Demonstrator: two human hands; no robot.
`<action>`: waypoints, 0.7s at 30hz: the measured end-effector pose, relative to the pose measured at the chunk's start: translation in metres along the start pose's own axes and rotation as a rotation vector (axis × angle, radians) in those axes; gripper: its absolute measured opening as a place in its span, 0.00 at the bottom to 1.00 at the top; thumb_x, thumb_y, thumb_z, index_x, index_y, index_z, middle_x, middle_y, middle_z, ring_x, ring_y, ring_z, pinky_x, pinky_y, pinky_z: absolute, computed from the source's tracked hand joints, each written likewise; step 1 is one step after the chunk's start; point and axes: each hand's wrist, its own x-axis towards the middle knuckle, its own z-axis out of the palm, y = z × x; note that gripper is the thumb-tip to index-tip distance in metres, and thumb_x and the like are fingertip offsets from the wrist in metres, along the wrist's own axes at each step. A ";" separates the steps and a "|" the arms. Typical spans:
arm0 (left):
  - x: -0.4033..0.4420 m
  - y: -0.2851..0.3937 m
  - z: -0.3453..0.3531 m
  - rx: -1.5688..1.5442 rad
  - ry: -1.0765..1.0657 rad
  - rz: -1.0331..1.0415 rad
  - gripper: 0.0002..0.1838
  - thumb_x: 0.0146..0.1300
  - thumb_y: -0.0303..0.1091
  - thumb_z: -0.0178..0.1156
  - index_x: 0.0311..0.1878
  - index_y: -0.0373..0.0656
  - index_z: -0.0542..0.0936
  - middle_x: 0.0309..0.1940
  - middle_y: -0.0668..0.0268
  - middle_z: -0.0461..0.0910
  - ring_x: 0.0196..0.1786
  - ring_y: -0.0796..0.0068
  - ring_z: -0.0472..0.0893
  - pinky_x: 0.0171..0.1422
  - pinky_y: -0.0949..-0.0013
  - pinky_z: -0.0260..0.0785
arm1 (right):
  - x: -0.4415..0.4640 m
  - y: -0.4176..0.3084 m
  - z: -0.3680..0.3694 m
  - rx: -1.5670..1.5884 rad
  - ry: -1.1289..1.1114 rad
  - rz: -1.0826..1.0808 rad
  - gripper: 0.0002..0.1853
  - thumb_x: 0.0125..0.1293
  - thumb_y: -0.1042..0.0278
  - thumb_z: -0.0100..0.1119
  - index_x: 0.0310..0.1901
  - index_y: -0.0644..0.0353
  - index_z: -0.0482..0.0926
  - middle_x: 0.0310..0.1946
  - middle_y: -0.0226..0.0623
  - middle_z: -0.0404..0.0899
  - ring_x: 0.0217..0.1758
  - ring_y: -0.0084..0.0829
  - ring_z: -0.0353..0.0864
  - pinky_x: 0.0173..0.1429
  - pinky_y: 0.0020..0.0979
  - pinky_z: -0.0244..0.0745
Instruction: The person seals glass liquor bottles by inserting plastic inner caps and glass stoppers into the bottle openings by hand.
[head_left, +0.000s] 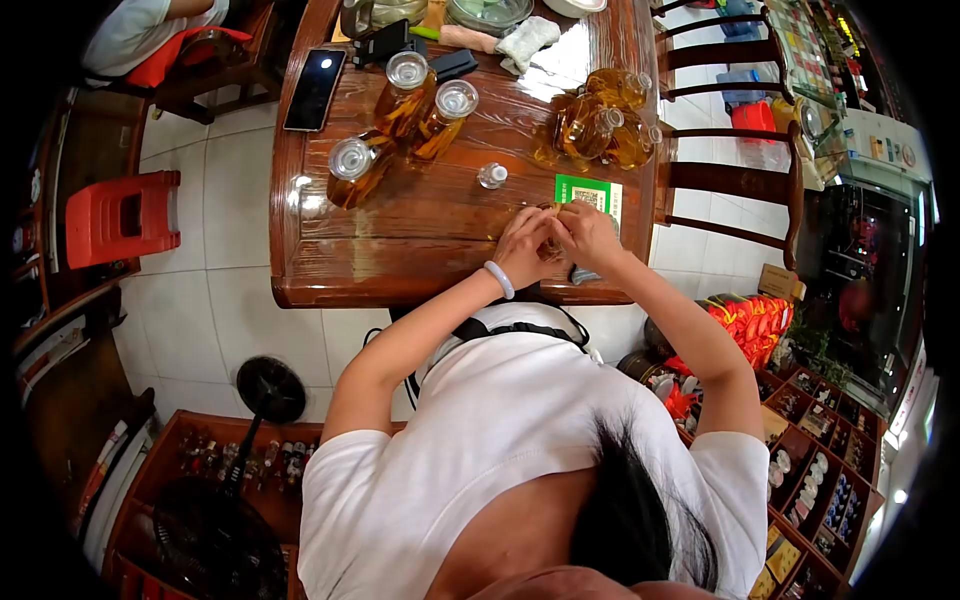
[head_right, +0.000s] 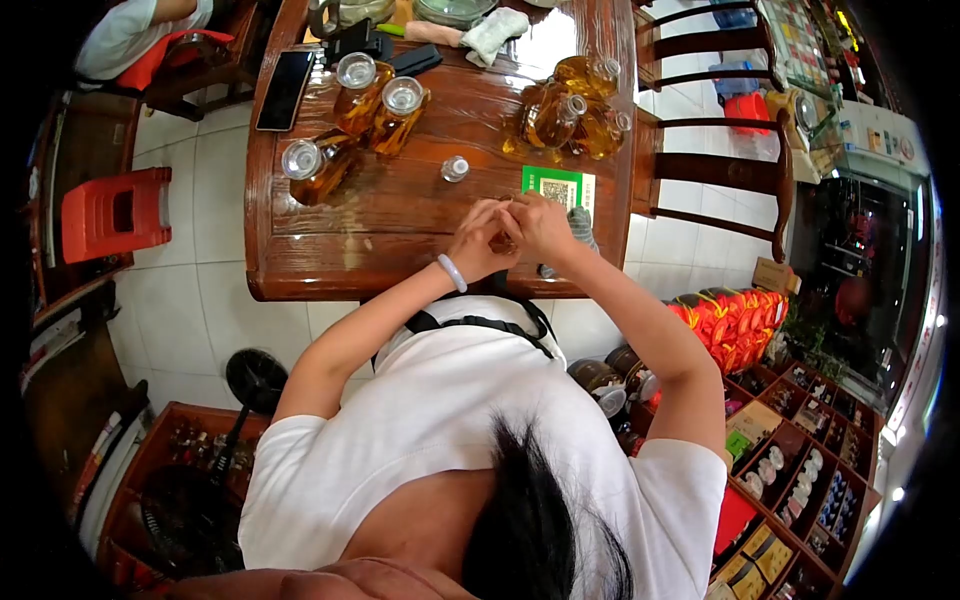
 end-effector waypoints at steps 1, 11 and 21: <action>-0.001 0.006 -0.004 0.029 -0.049 -0.027 0.31 0.42 0.41 0.71 0.51 0.43 0.75 0.57 0.55 0.70 0.64 0.53 0.65 0.68 0.56 0.57 | -0.001 0.001 0.000 -0.024 -0.020 0.004 0.10 0.58 0.65 0.55 0.26 0.63 0.77 0.24 0.42 0.75 0.31 0.45 0.75 0.33 0.42 0.72; 0.015 -0.007 0.019 -0.053 -0.252 -0.126 0.47 0.35 0.59 0.71 0.60 0.45 0.69 0.63 0.56 0.64 0.68 0.55 0.58 0.71 0.54 0.45 | -0.005 0.003 0.012 0.104 0.161 0.134 0.10 0.57 0.68 0.55 0.21 0.63 0.76 0.26 0.43 0.77 0.33 0.44 0.77 0.33 0.40 0.74; 0.014 -0.024 0.045 0.033 -0.172 0.016 0.24 0.54 0.42 0.59 0.52 0.39 0.73 0.52 0.56 0.75 0.60 0.59 0.70 0.67 0.55 0.56 | -0.017 0.000 0.033 -0.038 0.333 0.191 0.07 0.50 0.67 0.59 0.23 0.60 0.74 0.25 0.36 0.76 0.35 0.38 0.76 0.33 0.36 0.74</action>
